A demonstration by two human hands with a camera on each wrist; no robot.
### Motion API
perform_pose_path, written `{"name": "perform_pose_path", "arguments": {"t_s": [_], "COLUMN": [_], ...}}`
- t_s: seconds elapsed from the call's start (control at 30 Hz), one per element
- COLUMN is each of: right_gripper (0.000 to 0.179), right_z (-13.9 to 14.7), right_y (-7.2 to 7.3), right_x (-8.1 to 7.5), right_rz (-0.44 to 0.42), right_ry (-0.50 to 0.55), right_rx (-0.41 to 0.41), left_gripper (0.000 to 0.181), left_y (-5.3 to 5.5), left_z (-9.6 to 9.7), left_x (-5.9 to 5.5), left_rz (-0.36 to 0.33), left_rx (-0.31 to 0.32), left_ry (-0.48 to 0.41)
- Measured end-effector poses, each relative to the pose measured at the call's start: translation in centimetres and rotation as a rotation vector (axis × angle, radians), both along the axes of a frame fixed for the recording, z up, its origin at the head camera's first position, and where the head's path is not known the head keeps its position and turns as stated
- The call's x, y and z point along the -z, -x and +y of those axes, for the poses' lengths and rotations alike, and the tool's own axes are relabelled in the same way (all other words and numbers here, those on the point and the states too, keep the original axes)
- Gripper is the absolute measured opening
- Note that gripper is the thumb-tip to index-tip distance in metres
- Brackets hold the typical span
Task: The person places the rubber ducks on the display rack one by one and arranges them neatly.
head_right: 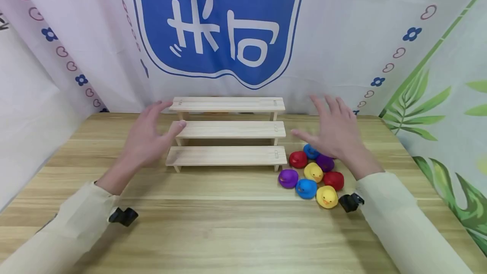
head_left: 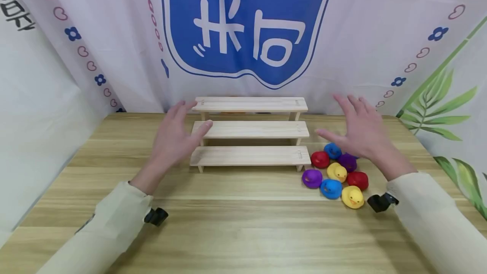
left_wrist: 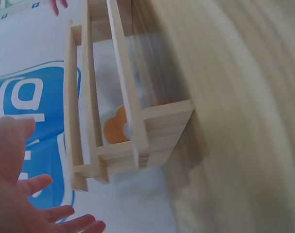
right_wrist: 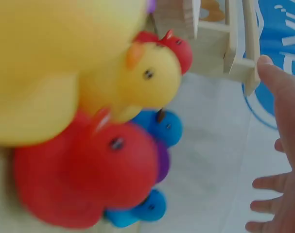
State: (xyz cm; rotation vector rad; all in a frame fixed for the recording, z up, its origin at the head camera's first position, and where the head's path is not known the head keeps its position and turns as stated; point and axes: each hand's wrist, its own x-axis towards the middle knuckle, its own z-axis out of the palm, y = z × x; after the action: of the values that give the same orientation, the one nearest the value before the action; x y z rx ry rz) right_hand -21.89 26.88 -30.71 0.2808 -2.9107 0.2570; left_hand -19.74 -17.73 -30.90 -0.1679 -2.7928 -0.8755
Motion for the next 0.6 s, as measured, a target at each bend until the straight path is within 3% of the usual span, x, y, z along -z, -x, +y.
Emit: {"name": "perform_pose_path", "arguments": {"t_s": [0.17, 0.3, 0.47, 0.6], "right_gripper": [0.103, 0.097, 0.092, 0.086], "right_z": [1.7, 3.0, 4.1, 4.9], "right_y": [-0.5, -0.7, -1.0, -1.1], "right_x": [0.7, 1.2, 1.8, 2.4], "right_rz": [0.035, 0.016, -0.04, -0.055], "right_ry": [0.109, 0.28, 0.536, 0.63], "right_rx": [0.016, 0.053, 0.118, 0.152], "left_gripper": [0.078, 0.08, 0.081, 0.078], "left_y": [-0.3, -0.3, -0.2, 0.1], "left_z": [-0.4, -0.4, -0.2, 0.0], "left_x": [0.7, 1.1, 1.7, 2.2], "left_rz": [-0.025, -0.063, -0.135, -0.189], "left_rx": [-0.037, -0.068, -0.099, -0.104], "left_ry": [-0.218, -0.348, -0.406, -0.413]}}
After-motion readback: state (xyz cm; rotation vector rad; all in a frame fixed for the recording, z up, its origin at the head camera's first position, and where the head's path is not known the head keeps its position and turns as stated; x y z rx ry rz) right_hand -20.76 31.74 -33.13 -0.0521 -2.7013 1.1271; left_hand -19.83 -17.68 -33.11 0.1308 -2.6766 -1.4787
